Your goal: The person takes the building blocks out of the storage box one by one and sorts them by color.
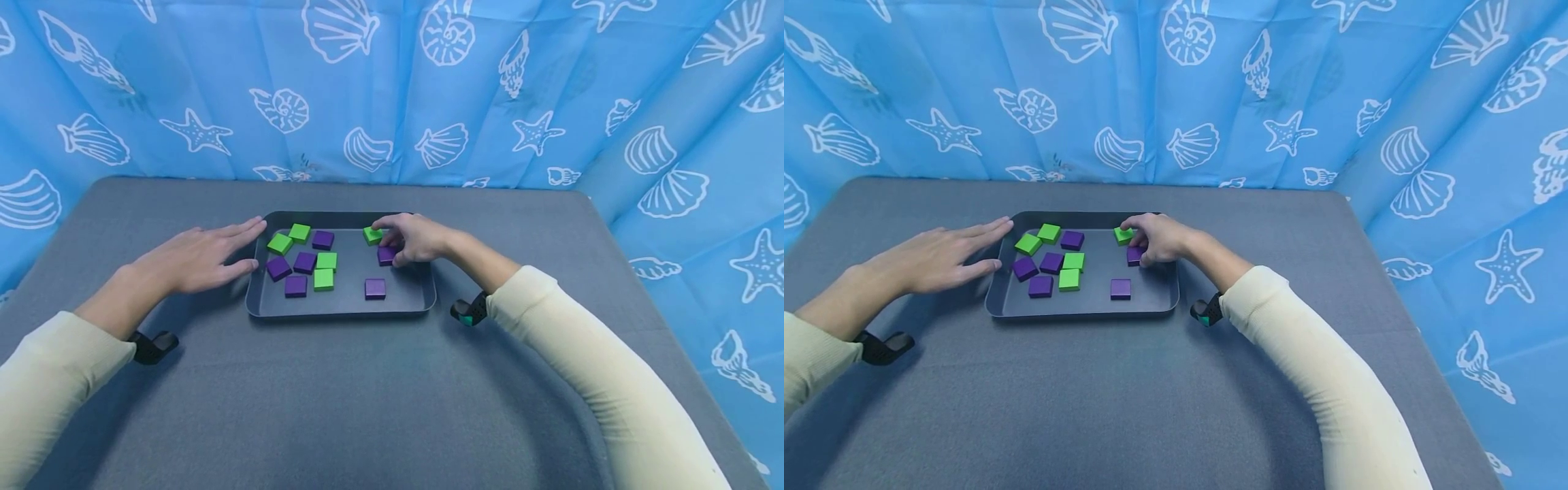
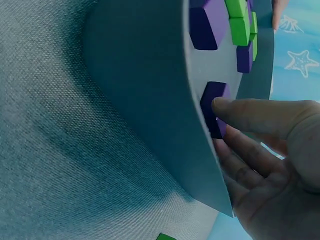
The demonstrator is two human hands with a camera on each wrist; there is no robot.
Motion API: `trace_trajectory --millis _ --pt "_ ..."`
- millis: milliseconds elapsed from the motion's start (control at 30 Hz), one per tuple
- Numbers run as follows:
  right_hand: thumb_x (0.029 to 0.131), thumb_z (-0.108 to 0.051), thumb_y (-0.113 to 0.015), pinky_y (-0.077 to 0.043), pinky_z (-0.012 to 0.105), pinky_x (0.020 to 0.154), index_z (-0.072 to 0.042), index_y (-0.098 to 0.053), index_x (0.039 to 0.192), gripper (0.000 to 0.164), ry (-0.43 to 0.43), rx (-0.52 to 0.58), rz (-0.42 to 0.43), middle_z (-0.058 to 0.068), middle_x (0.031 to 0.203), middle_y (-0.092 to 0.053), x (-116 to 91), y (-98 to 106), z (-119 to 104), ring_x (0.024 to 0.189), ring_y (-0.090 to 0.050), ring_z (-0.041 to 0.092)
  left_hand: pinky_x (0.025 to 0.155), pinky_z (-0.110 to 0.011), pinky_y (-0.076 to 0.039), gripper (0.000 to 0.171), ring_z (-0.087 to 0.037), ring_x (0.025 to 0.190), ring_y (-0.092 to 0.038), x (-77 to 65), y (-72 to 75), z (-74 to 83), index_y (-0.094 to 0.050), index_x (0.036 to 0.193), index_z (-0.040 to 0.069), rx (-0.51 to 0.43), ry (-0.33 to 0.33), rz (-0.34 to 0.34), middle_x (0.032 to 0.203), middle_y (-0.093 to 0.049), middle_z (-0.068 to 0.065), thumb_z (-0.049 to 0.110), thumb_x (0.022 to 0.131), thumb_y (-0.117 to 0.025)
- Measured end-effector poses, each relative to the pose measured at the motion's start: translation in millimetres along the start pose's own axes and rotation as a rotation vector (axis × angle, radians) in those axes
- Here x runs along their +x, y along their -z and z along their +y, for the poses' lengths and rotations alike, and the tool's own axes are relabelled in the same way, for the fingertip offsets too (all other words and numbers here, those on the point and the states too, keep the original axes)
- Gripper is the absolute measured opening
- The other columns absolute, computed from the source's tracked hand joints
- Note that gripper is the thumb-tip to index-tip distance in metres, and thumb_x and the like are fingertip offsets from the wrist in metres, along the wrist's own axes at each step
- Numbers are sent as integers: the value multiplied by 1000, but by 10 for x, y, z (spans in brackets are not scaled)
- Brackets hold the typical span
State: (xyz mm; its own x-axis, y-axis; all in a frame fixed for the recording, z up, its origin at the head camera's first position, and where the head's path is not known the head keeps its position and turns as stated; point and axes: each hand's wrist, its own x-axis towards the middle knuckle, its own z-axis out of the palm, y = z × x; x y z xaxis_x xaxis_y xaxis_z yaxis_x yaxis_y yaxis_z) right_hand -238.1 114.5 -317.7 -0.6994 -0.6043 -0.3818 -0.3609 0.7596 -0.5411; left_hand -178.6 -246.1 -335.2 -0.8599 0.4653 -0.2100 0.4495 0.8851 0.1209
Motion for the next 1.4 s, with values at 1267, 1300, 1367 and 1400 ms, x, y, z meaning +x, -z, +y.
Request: trace_trajectory --millis 1267,1300,1367,1400 --pt "87 -3 -74 -50 46 99 -8 -50 145 62 189 -28 149 10 124 -66 -559 60 45 117 -60 22 105 -74 -28 87 -48 135 -41 15 -9 25 -19 159 7 47 4 11 163 -21 -19 62 97 -46" --pt "87 -3 -74 -50 46 99 -8 -50 144 62 193 -29 160 10 125 -66 -596 66 61 118 -60 22 104 -73 -29 90 -48 135 -42 15 -11 25 -19 159 7 55 7 11 163 -21 -19 65 96 -47" --pt "88 -3 -73 -50 47 99 -9 -51 144 61 195 -20 174 10 125 -66 -665 84 95 118 -60 22 104 -73 -29 94 -48 134 -43 14 -15 28 -18 159 7 66 14 10 163 -20 -19 68 94 -47" --pt "88 -2 -73 -51 47 99 -9 -51 144 61 194 -16 179 9 125 -66 -696 93 119 118 -61 23 105 -73 -28 94 -48 135 -43 13 -16 28 -19 159 7 70 15 11 163 -21 -20 68 93 -48"
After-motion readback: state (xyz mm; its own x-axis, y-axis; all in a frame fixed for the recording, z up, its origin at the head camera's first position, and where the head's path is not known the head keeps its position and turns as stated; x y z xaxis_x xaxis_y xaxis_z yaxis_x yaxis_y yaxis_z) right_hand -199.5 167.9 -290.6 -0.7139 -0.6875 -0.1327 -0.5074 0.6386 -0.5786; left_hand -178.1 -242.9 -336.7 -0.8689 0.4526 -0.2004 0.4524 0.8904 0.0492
